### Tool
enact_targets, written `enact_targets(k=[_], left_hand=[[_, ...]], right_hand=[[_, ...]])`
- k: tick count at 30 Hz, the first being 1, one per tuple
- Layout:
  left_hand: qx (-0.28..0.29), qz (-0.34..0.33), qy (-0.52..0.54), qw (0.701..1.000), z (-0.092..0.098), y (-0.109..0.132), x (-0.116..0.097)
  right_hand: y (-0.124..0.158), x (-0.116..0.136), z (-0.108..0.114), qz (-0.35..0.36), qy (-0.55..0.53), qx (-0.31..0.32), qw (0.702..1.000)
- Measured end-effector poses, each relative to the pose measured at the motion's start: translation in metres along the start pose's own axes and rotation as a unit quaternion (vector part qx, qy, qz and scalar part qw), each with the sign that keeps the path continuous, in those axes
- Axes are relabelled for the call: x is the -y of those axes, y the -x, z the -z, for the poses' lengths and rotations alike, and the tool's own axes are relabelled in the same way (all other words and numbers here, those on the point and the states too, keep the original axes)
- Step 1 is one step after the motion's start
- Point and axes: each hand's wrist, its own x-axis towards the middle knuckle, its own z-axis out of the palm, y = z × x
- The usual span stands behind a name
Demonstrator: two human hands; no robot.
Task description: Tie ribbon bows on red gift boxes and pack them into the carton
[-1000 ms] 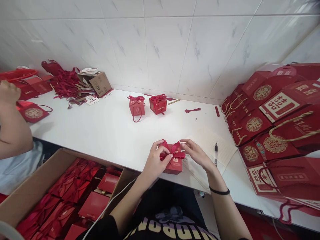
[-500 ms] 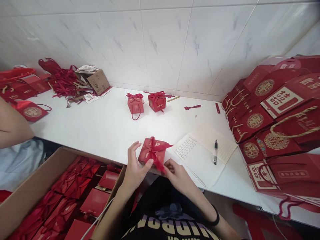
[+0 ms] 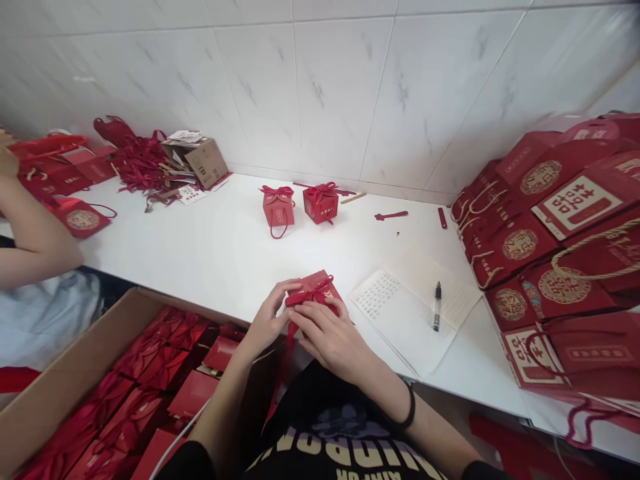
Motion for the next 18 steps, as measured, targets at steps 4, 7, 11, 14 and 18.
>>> enact_targets(k=[4,7,11,14,18], left_hand=[[0.006,0.012,0.001,1.000,-0.001,-0.013,0.003],[0.003,-0.011,0.022,1.000,-0.005,-0.023,0.009],[0.004,-0.013,0.044,0.999,-0.008,-0.035,0.015],[-0.013,-0.009,0.089,0.996,-0.009,-0.037,0.014],[-0.095,-0.018,0.136,0.986,-0.014,-0.030,0.005]], right_hand=[[0.003,-0.004,-0.012,0.002,-0.017,-0.107,0.994],[0.011,-0.007,-0.011,0.013,-0.041,-0.142,0.989],[0.023,-0.008,-0.006,0.029,-0.042,-0.111,0.992],[0.028,-0.006,-0.005,0.017,-0.025,-0.096,0.995],[0.028,-0.006,-0.007,0.004,-0.012,-0.098,0.995]])
